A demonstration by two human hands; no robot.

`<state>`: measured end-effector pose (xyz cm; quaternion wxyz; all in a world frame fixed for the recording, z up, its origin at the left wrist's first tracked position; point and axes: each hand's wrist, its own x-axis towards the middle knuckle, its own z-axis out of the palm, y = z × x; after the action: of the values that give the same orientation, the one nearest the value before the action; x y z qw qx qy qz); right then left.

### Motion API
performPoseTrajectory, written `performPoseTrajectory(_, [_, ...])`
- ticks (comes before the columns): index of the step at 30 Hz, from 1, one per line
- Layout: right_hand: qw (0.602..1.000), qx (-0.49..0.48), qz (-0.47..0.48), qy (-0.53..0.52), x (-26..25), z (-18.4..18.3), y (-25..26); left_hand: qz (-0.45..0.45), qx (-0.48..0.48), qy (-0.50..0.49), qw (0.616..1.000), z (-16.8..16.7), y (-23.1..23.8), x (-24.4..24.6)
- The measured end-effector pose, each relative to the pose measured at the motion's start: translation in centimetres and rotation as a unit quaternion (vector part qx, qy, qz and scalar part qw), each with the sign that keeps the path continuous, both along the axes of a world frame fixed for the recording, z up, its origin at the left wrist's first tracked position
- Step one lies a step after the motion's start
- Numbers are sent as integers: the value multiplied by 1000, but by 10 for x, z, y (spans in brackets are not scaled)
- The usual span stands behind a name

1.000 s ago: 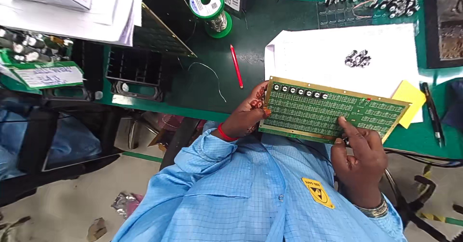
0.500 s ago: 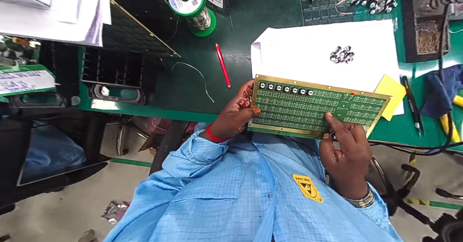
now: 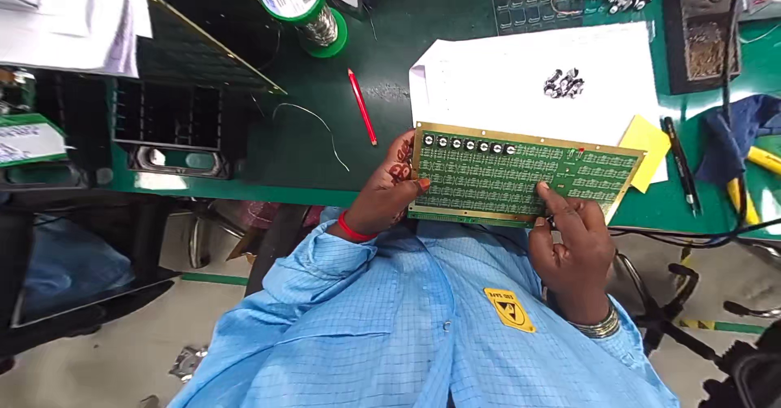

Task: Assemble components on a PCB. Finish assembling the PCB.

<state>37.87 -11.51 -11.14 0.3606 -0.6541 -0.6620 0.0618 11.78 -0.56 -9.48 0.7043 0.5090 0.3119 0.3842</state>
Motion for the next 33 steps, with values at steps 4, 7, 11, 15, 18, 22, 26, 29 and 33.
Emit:
performPoseTrajectory(4, [1000, -3, 0, 3, 0, 0, 0, 15, 0, 14, 1000, 2, -1, 3])
performPoseTrajectory(7, [1000, -1, -3, 2, 0, 0, 0, 28, -10, 12, 999, 3, -3, 6])
performPoseTrajectory(11, [1000, -2, -6, -5, -1, 0, 0, 39, -13, 19, 999, 5, -5, 9])
performPoseTrajectory(15, [1000, -3, -3, -3, 0, 0, 0, 57, -18, 31, 998, 8, -7, 14])
performPoseTrajectory(18, [1000, -4, -2, 2, -1, 0, -1, 74, -18, 49, 996, 10, -10, 18])
performPoseTrajectory(22, [1000, -10, -1, 1, 0, 2, 0, 83, -11, 46, 995, 10, -10, 20])
performPoseTrajectory(26, [1000, -19, 2, 9, -1, 6, -1, 95, -18, 54, 994, 11, -11, 21])
performPoseTrajectory(29, [1000, -6, 12, 24, -3, 10, 0, 92, -17, 52, 994, 11, -11, 21])
performPoseTrajectory(33, [999, -4, 40, 31, -10, 18, 1, 89, -13, 58, 994, 10, -10, 20])
